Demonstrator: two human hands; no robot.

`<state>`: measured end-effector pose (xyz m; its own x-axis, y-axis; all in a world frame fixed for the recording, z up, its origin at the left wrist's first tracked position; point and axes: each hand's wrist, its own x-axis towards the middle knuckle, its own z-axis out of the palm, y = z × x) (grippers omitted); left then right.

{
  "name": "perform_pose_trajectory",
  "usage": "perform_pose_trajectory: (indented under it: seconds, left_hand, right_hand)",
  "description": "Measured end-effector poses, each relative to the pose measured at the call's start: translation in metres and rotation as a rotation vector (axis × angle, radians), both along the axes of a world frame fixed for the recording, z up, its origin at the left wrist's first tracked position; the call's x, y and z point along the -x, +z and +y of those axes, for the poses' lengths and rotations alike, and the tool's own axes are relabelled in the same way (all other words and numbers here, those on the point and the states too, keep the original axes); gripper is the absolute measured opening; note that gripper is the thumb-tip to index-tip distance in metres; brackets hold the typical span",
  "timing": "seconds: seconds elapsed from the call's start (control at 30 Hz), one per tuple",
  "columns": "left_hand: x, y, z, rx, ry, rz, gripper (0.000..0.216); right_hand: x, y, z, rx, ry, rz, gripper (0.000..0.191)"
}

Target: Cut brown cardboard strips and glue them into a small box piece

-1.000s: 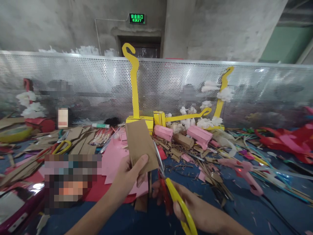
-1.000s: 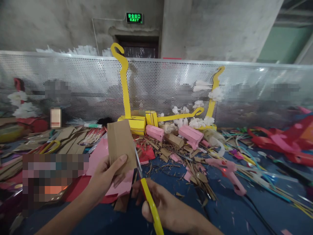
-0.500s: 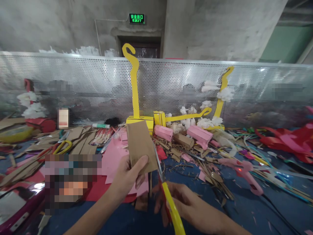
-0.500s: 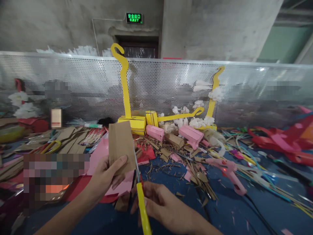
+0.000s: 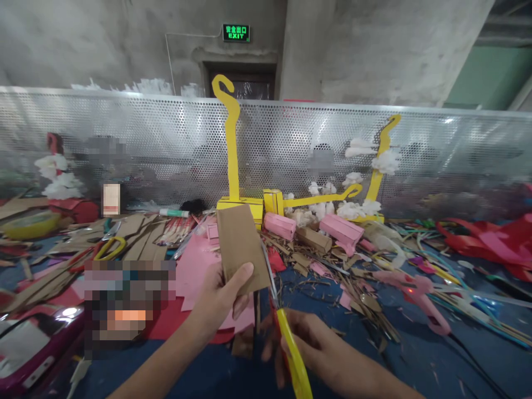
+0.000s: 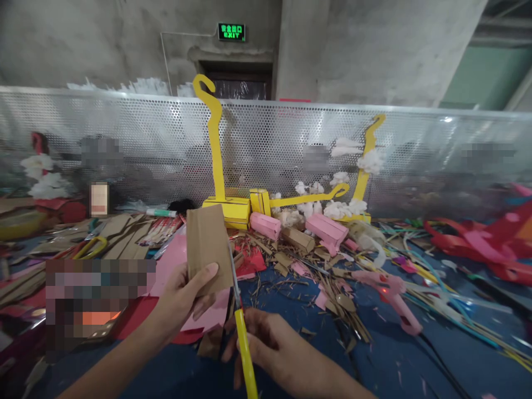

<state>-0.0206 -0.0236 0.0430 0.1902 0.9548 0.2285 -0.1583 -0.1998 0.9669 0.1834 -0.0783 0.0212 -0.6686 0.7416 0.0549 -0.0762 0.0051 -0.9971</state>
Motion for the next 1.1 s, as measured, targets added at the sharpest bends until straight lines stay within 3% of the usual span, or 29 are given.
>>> perform_pose_trajectory:
  seconds: [0.13, 0.33, 0.6, 0.77, 0.9, 1.1]
  left_hand:
    - [0.0, 0.0, 0.0, 0.002, 0.017, -0.01, 0.043]
    - [0.0, 0.0, 0.002, 0.0, -0.018, 0.015, 0.048]
    - [-0.01, 0.001, -0.006, 0.074, -0.077, 0.082, 0.053]
    - [-0.012, -0.003, -0.007, 0.124, -0.102, 0.05, 0.055]
    - [-0.013, -0.006, -0.007, 0.102, -0.128, 0.091, 0.057]
    - [-0.016, -0.001, -0.007, 0.148, -0.049, -0.038, 0.052]
  right_hand:
    - [0.003, 0.0, 0.001, 0.008, -0.023, -0.006, 0.041]
    - [0.007, 0.0, 0.004, 0.046, -0.11, 0.021, 0.059]
    - [0.0, 0.01, 0.0, -0.006, -0.101, 0.034, 0.057]
    - [0.002, 0.001, 0.005, 0.081, -0.068, 0.091, 0.053]
    - [0.003, -0.006, 0.009, 0.071, -0.126, 0.093, 0.053]
    - [-0.004, 0.001, 0.004, 0.04, -0.202, 0.012, 0.063]
